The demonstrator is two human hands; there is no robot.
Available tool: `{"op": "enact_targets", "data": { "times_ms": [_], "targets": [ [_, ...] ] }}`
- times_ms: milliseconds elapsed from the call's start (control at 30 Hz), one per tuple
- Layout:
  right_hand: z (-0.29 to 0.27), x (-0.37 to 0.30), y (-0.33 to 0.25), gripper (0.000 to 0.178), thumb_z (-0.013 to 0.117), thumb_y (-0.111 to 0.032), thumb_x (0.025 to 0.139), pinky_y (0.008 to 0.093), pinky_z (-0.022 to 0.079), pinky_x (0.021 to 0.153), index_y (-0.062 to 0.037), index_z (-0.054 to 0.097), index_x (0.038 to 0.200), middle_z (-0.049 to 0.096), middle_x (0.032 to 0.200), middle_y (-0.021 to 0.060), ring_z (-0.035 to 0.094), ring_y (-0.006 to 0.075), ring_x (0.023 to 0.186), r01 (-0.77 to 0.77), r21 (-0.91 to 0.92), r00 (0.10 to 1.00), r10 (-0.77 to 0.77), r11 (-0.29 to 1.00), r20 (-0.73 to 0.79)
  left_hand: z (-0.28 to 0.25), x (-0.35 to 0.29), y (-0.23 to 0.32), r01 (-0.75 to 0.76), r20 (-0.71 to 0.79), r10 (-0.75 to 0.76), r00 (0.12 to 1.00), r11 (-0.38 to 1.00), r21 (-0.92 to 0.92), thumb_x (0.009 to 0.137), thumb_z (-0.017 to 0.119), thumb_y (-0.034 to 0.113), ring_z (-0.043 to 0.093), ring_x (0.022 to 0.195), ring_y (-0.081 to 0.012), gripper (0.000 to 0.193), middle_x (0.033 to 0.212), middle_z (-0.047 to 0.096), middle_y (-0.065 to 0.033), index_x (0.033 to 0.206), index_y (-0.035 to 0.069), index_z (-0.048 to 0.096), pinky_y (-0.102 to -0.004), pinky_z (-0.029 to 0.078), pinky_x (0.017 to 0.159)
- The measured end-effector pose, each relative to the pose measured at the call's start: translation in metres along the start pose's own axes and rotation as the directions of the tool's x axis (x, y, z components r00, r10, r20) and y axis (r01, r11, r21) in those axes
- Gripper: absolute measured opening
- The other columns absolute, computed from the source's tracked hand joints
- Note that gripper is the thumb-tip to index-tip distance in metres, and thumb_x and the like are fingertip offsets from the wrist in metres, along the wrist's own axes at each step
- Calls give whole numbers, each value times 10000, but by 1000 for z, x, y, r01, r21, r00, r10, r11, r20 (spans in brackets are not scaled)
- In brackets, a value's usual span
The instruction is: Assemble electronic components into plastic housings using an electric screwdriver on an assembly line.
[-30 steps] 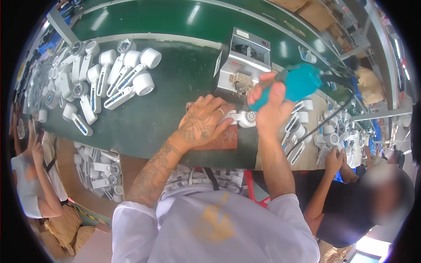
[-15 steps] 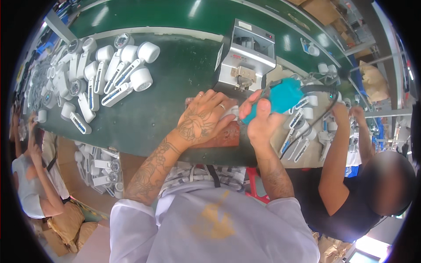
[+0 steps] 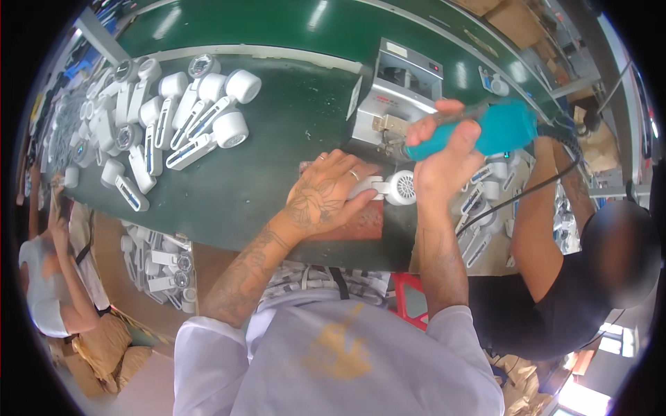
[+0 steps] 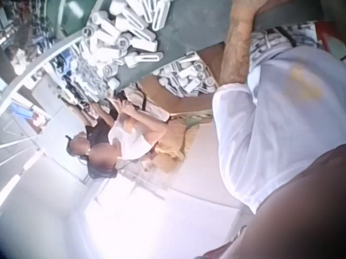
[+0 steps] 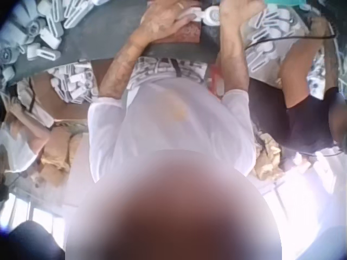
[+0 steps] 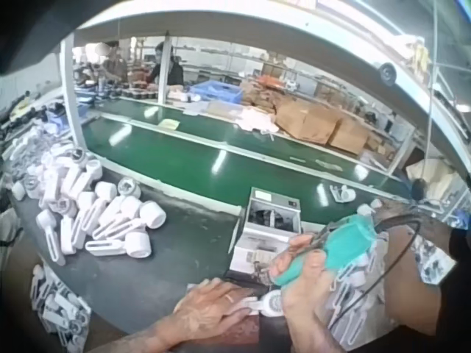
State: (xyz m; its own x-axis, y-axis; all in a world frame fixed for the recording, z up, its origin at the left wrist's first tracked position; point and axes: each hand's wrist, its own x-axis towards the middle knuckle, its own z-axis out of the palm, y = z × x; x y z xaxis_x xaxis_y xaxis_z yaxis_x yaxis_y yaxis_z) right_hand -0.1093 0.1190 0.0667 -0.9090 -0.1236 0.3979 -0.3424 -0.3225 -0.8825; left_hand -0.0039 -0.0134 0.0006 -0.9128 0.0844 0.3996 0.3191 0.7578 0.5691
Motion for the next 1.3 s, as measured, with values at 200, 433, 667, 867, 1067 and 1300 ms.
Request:
{"op": "enact_targets", "data": {
  "times_ms": [200,433,667,867,1067,1300],
  "targets": [
    [2,-20,-14,764,533,-751,864,337,432,565,-16,536,1071,503,662,54,494,178,582,-56,67,998,54,996,31,-6,6,6,-31,-197,7,980,992,-119,837,729,190,581,988,-257,289,1024,644,-49,1114,116,687,-406,468,839],
    [6,-30,-19,789,529,-789,832,329,442,571,-33,523,1057,502,646,41,501,167,573,-65,72,998,65,995,3,0,4,10,-27,-275,-31,961,978,-207,800,762,81,615,884,-249,140,886,678,-52,930,87,711,-387,466,772],
    [6,-35,-25,815,546,-805,803,335,451,568,-30,525,1054,506,639,43,504,169,562,-66,80,998,65,995,11,0,2,15,6,-267,-86,960,957,-289,814,754,92,632,851,-243,124,877,692,-63,933,94,718,-369,458,761],
    [4,-39,-19,727,621,-641,891,331,483,566,51,510,1080,548,681,79,558,187,596,15,158,993,-34,987,117,-1,-2,13,23,-249,-93,964,962,-272,807,764,111,634,859,-261,145,884,691,-65,942,93,713,-381,456,778],
    [-8,-45,-28,780,581,-735,844,336,461,554,13,518,1055,528,648,70,532,180,563,-24,-20,996,25,1000,80,-17,-5,13,130,-8,-134,991,977,-168,836,716,129,586,985,-297,192,1029,628,-74,1026,102,696,-407,425,875],
    [-28,-49,-7,606,630,-515,945,300,476,525,60,514,1096,559,683,81,572,173,582,44,0,997,-44,999,59,-13,-8,5,93,113,-78,991,986,-138,878,631,85,562,1026,-306,258,1065,585,-73,1127,103,697,-409,415,915]
  ]
}}
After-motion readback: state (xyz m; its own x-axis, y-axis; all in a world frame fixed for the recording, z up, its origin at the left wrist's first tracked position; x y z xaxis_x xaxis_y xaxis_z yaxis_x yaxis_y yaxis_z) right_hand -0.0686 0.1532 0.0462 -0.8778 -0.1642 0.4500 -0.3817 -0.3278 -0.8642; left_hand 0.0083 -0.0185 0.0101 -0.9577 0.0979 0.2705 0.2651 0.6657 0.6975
